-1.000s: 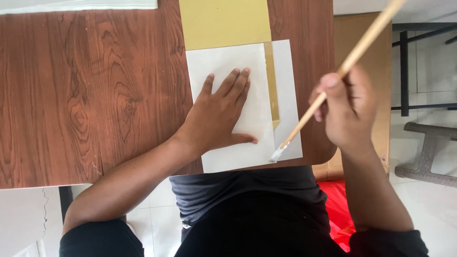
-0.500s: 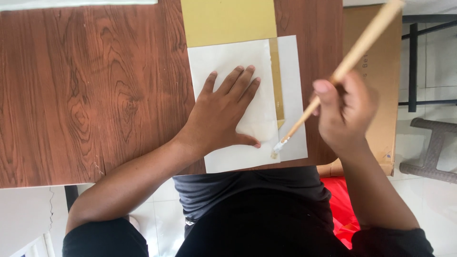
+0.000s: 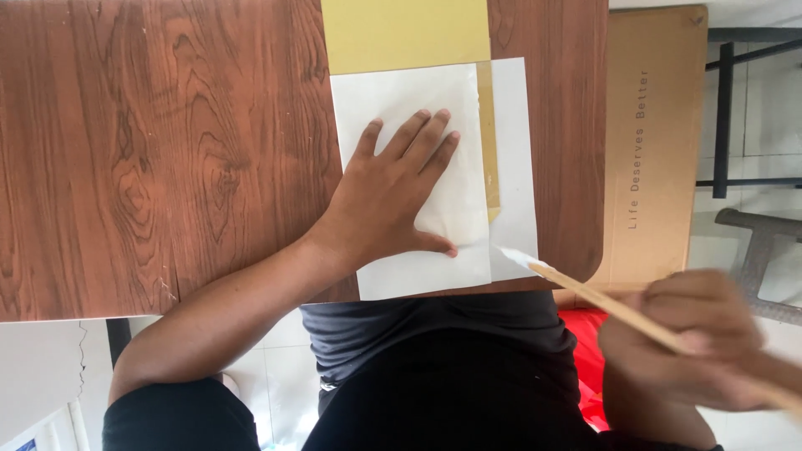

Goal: Folding paper sheets and applying glue with a brush to assemble paper bags.

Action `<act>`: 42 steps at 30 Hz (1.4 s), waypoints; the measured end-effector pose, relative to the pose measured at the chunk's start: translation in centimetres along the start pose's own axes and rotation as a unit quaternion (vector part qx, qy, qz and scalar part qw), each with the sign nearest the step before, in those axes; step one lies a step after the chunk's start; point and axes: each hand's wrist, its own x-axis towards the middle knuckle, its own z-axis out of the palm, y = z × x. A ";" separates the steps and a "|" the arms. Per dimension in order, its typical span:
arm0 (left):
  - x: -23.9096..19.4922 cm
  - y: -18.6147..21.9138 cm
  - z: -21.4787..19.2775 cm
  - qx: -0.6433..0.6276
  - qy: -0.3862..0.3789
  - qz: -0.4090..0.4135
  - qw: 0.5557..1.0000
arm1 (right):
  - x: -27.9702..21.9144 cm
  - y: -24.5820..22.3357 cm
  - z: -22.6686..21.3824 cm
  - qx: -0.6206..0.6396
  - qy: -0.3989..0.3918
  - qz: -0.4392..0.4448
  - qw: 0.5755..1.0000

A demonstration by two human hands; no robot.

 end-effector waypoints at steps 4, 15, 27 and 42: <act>0.1 -0.1 -0.1 -0.003 -0.004 0.002 1.000 | -1.5 -0.4 7.0 -0.010 0.479 -0.074 0.874; 0.1 -0.2 0.1 -0.017 -0.008 0.007 1.000 | -0.8 -2.0 7.0 0.007 0.521 -0.059 0.851; 0.2 -0.9 0.2 0.004 0.034 0.023 0.999 | 0.1 -1.9 6.9 -0.009 0.571 0.126 0.811; 1.0 -2.8 0.4 -0.136 0.023 0.050 0.989 | -2.3 -0.2 6.8 0.007 0.442 0.036 0.896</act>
